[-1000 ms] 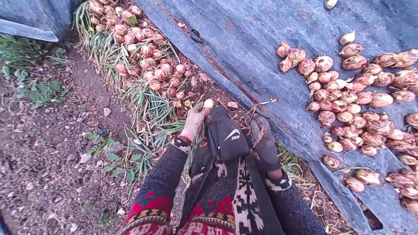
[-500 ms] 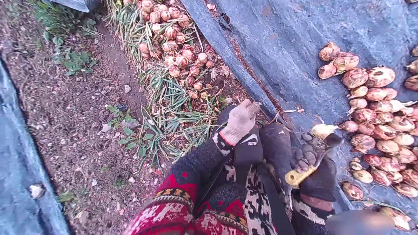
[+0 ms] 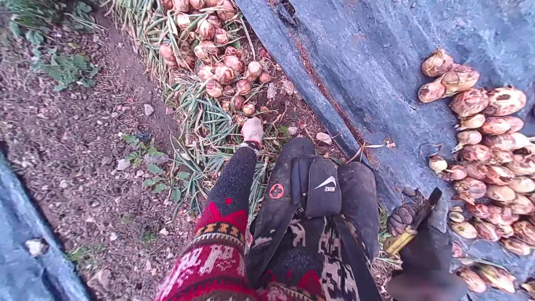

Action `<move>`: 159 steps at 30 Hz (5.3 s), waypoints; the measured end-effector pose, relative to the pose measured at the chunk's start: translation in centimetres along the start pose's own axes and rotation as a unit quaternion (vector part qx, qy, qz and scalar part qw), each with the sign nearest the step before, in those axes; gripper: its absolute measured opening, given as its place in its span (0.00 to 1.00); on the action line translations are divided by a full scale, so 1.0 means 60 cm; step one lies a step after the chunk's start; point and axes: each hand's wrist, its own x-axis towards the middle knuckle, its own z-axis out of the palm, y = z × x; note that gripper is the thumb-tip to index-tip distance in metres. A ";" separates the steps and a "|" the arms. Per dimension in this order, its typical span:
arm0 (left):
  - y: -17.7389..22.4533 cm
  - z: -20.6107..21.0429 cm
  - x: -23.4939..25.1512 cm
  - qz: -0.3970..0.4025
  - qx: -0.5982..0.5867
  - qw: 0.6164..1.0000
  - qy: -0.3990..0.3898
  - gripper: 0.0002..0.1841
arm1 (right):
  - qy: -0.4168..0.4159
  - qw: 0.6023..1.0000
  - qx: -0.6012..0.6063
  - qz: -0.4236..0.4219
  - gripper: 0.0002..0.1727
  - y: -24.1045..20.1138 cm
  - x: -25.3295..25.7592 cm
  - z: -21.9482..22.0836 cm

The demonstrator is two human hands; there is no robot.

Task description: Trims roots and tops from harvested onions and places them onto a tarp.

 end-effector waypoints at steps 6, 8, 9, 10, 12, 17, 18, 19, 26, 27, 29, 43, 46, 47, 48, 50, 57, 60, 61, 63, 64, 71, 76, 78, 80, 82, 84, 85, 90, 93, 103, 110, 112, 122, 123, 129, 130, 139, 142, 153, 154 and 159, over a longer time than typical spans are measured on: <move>-0.131 0.087 -0.039 -0.058 -0.036 0.994 -0.085 0.19 | 0.043 0.995 -0.091 -0.020 0.32 -0.001 0.021 0.014; -0.143 0.105 -0.051 -0.067 -0.121 0.990 0.028 0.20 | 0.050 0.993 -0.109 -0.008 0.31 0.010 0.031 0.027; -0.137 0.105 -0.056 -0.041 -0.145 0.985 0.082 0.21 | 0.051 0.991 -0.122 -0.004 0.30 0.013 0.030 0.033; -0.127 0.103 -0.055 -0.004 -0.164 0.979 0.123 0.21 | 0.047 0.988 -0.145 0.001 0.29 0.014 0.029 0.037; -0.092 0.083 -0.025 0.019 -0.192 0.973 0.126 0.25 | 0.040 0.983 -0.179 0.008 0.28 0.017 0.032 0.049; -0.004 0.045 0.041 -0.130 -0.133 0.982 0.042 0.34 | 0.031 0.966 -0.257 -0.008 0.27 0.022 0.031 0.062; -0.006 0.045 0.039 -0.125 -0.151 0.980 0.041 0.36 | 0.040 0.955 -0.294 -0.013 0.25 0.024 0.029 0.065; -0.018 0.049 0.035 -0.101 -0.191 0.976 0.042 0.37 | 0.035 0.944 -0.326 -0.017 0.26 0.026 0.030 0.067; -0.048 0.024 -0.098 0.183 -0.682 0.696 -0.130 0.31 | -0.045 0.889 -0.446 -0.094 0.31 0.094 0.081 0.082; -0.035 0.000 -0.137 0.226 -0.699 0.657 -0.171 0.32 | -0.058 0.865 -0.486 -0.111 0.31 0.104 0.088 0.080; -0.003 -0.046 -0.210 0.315 -0.670 0.634 -0.223 0.34 | -0.080 0.837 -0.520 -0.151 0.32 0.113 0.091 0.096; 0.104 -0.079 -0.468 0.424 -0.262 0.859 -0.115 0.34 | -0.057 0.934 -0.326 -0.135 0.19 0.097 -0.039 0.155; 0.097 -0.054 -0.393 0.266 -0.226 0.937 0.009 0.38 | -0.192 0.970 -0.108 -0.100 0.20 0.096 -0.077 0.125; 0.091 -0.051 -0.362 0.226 -0.280 0.933 0.010 0.37 | -0.208 0.966 -0.088 -0.125 0.25 0.095 -0.078 0.112; 0.088 -0.063 -0.342 0.217 -0.358 0.908 -0.015 0.36 | -0.189 0.964 -0.107 -0.156 0.34 0.096 -0.067 0.098; 0.080 -0.111 -0.351 0.298 -0.540 0.768 -0.174 0.37 | -0.109 0.954 -0.220 -0.172 0.50 0.116 -0.025 0.048; 0.044 -0.150 -0.216 0.286 -0.364 0.885 -0.049 0.30 | -0.020 0.888 -0.460 0.002 0.28 0.147 0.060 -0.012; -0.002 -0.074 -0.015 0.071 -0.166 0.982 0.057 0.32 | -0.012 0.888 -0.459 0.017 0.26 0.155 0.057 -0.014; -0.014 -0.061 0.030 0.036 -0.126 0.989 0.065 0.32 | -0.012 0.892 -0.452 0.021 0.26 0.156 0.059 -0.014; -0.023 -0.049 0.087 0.002 -0.048 0.996 0.071 0.32 | 0.003 0.898 -0.437 0.046 0.26 0.155 0.056 -0.011; -0.020 -0.045 0.103 -0.012 -0.026 0.997 0.072 0.32 | 0.013 0.900 -0.432 0.056 0.27 0.153 0.054 -0.006; -0.029 -0.023 0.091 0.101 -0.007 0.988 0.121 0.35 | 0.038 0.885 -0.465 -0.008 0.32 0.118 0.072 0.032; -0.047 -0.038 -0.053 0.224 -0.261 0.939 0.006 0.48 | -0.004 0.898 -0.436 -0.065 0.30 0.097 0.076 0.092; -0.033 -0.068 -0.133 0.271 -0.380 0.884 -0.021 0.45 | -0.046 0.858 -0.498 -0.117 0.31 0.097 0.080 0.110; -0.010 -0.106 -0.216 0.324 -0.459 0.824 -0.070 0.40 | -0.064 0.801 -0.572 -0.163 0.34 0.099 0.080 0.130; 0.013 -0.141 -0.301 0.385 -0.465 0.785 -0.140 0.38 | -0.097 0.810 -0.549 -0.181 0.36 0.089 0.053 0.160; 0.036 -0.163 -0.379 0.424 -0.433 0.768 -0.207 0.36 | -0.119 0.835 -0.496 -0.207 0.35 0.069 0.015 0.189; 0.044 -0.169 -0.411 0.432 -0.413 0.765 -0.240 0.34 | -0.121 0.842 -0.478 -0.219 0.34 0.061 -0.003 0.196; 0.056 -0.162 -0.482 0.455 -0.330 0.777 -0.282 0.31 | -0.109 0.903 -0.362 -0.205 0.20 0.055 -0.053 0.184; 0.058 -0.141 -0.494 0.498 -0.265 0.810 -0.158 0.35 | -0.075 0.890 -0.400 -0.205 0.18 0.048 -0.073 0.168; 0.070 -0.116 -0.392 0.238 -0.544 0.794 -0.132 0.26 | -0.004 0.825 -0.518 -0.226 0.23 0.036 -0.062 0.118; 0.160 -0.101 -0.552 0.514 -0.063 0.856 0.019 0.19 | -0.013 0.975 -0.222 0.024 0.30 0.079 0.008 0.094; 0.165 -0.088 -0.546 0.530 -0.103 0.842 -0.002 0.17 | -0.094 0.984 0.015 0.151 0.33 0.105 0.026 0.069; 0.070 -0.090 -0.197 0.217 -0.054 0.975 0.003 0.18 | -0.021 0.956 -0.025 -0.290 0.34 -0.109 -0.028 -0.022; 0.033 -0.072 -0.174 0.215 -0.044 0.976 -0.020 0.16 | -0.023 0.964 -0.048 -0.262 0.34 -0.107 -0.016 -0.026; -0.095 0.066 -0.124 0.132 0.035 0.991 -0.011 0.24 | 0.040 0.987 -0.146 -0.047 0.29 -0.007 0.023 0.056; -0.099 0.075 -0.109 0.110 0.021 0.993 0.047 0.26 | 0.040 0.986 -0.156 -0.032 0.27 0.012 0.022 0.062; -0.079 0.066 0.035 0.108 -0.088 0.987 0.075 0.36 | -0.001 0.912 -0.411 -0.003 0.37 0.066 0.018 0.094; -0.073 0.039 0.011 0.103 -0.151 0.981 0.070 0.40 | -0.025 0.890 -0.454 -0.030 0.35 0.082 0.035 0.108; 0.010 -0.130 -0.353 0.342 -0.385 0.848 -0.126 0.36 | -0.173 0.856 -0.486 0.005 0.33 0.093 0.046 0.254; 0.017 -0.134 -0.381 0.349 -0.349 0.857 -0.150 0.36 | -0.189 0.885 -0.425 0.020 0.33 0.099 0.047 0.253; 0.044 -0.111 -0.433 0.358 -0.233 0.891 -0.154 0.35 | -0.144 0.904 -0.401 0.031 0.30 0.120 0.048 0.223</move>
